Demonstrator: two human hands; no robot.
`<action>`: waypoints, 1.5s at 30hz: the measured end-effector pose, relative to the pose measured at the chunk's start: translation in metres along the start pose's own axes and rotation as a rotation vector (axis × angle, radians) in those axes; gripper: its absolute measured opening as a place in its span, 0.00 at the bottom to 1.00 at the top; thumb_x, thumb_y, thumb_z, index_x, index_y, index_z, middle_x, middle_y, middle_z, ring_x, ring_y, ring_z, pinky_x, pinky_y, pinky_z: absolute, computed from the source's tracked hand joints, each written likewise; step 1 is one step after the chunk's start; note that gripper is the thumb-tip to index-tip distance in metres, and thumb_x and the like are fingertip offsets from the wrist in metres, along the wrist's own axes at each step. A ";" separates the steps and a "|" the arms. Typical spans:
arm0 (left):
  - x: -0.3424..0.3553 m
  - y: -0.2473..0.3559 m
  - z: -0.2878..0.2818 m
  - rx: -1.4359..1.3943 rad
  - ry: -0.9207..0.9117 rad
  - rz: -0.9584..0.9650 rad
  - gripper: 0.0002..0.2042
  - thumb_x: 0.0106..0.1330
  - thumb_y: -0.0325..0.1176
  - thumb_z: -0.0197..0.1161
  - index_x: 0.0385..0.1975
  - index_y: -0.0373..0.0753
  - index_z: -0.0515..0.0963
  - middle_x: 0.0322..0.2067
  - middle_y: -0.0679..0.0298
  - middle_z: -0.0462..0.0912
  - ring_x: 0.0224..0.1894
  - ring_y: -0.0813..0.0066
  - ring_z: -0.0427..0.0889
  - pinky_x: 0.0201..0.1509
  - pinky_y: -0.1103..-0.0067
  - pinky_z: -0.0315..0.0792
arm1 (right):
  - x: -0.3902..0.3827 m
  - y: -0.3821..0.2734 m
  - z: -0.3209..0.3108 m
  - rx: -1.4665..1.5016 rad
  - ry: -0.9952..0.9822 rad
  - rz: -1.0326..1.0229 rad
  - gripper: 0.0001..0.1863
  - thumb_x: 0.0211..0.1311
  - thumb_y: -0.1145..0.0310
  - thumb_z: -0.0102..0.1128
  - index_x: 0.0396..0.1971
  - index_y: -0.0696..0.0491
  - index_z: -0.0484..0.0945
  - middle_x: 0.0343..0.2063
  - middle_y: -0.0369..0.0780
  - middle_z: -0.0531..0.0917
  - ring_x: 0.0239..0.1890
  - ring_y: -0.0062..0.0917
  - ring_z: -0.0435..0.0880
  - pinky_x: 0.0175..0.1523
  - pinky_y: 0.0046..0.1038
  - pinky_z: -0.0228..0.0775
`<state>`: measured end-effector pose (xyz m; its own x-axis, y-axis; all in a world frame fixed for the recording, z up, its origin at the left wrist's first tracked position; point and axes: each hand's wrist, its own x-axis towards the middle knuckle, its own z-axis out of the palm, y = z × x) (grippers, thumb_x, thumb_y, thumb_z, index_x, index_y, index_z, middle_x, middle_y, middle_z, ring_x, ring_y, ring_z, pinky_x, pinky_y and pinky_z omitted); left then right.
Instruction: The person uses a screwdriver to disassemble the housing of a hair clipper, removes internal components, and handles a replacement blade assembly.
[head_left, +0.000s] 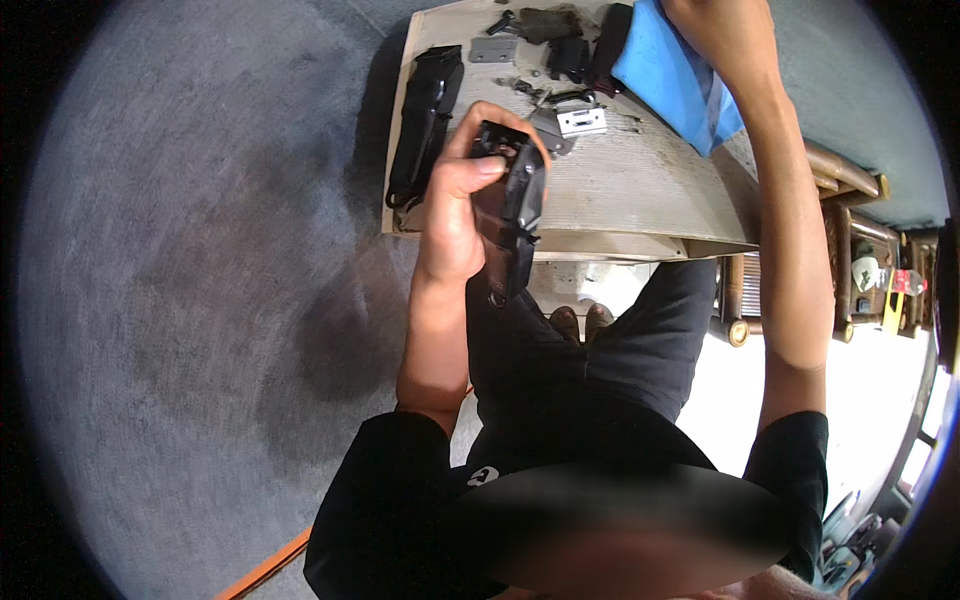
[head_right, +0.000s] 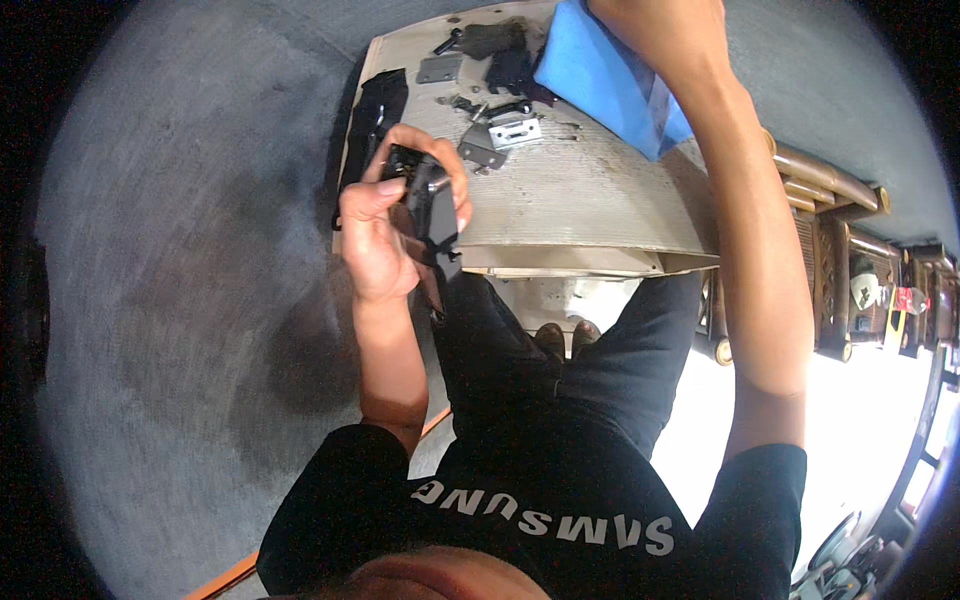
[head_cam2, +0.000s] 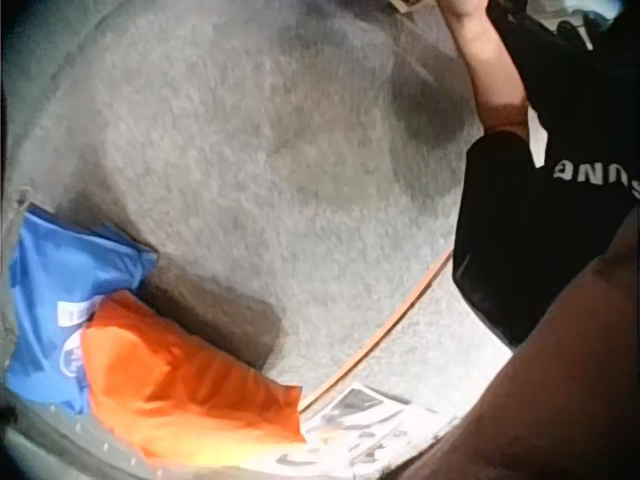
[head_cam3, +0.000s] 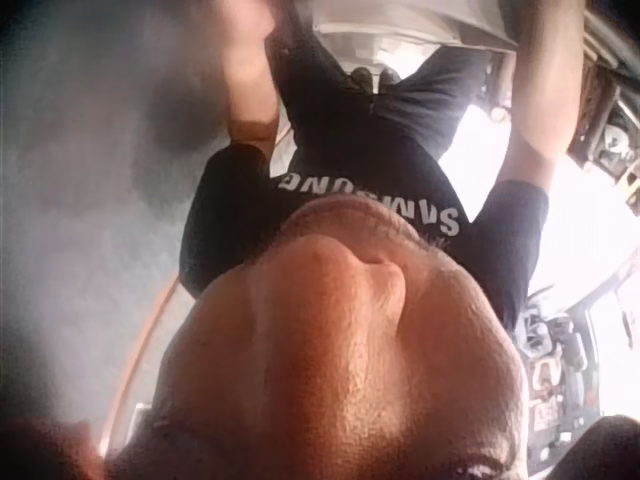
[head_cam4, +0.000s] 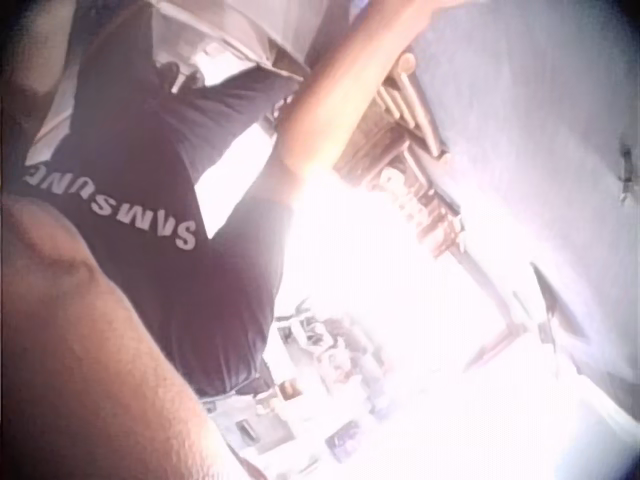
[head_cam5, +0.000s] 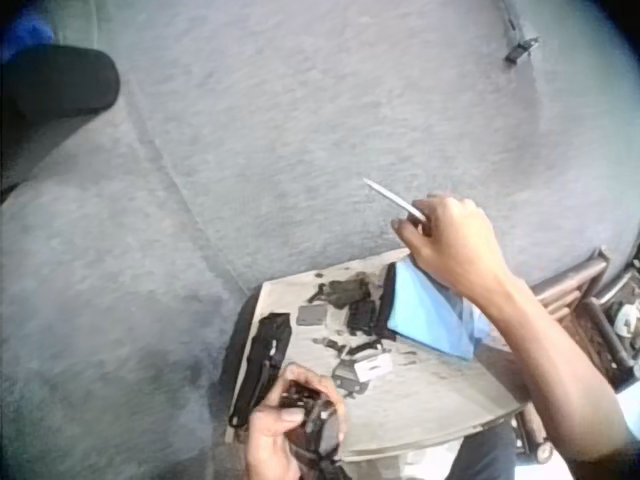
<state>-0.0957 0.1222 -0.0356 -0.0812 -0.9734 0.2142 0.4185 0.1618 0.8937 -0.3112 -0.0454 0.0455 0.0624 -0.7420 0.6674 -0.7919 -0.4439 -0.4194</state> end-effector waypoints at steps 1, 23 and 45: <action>0.001 -0.001 -0.002 0.034 -0.005 -0.015 0.21 0.64 0.43 0.48 0.49 0.33 0.70 0.34 0.49 0.76 0.33 0.67 0.75 0.37 0.71 0.74 | -0.002 -0.001 -0.002 0.019 0.025 -0.044 0.17 0.61 0.60 0.68 0.24 0.61 0.82 0.22 0.53 0.82 0.28 0.51 0.84 0.37 0.46 0.75; 0.002 -0.006 -0.008 0.145 -0.001 -0.020 0.20 0.63 0.44 0.51 0.46 0.33 0.69 0.35 0.51 0.78 0.33 0.69 0.80 0.38 0.78 0.76 | -0.013 -0.004 0.001 -0.079 -0.299 -0.299 0.20 0.67 0.56 0.66 0.26 0.60 0.86 0.22 0.53 0.83 0.28 0.51 0.85 0.35 0.45 0.76; -0.001 -0.001 0.001 0.033 0.020 -0.078 0.20 0.63 0.43 0.51 0.48 0.33 0.69 0.33 0.51 0.76 0.33 0.70 0.77 0.38 0.76 0.76 | 0.017 0.029 -0.021 0.400 0.124 0.451 0.32 0.69 0.45 0.64 0.14 0.59 0.78 0.13 0.37 0.77 0.15 0.21 0.75 0.22 0.33 0.63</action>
<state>-0.0968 0.1228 -0.0357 -0.0943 -0.9863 0.1356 0.3816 0.0900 0.9199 -0.3461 -0.0601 0.0576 -0.3160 -0.8473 0.4270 -0.4333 -0.2715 -0.8594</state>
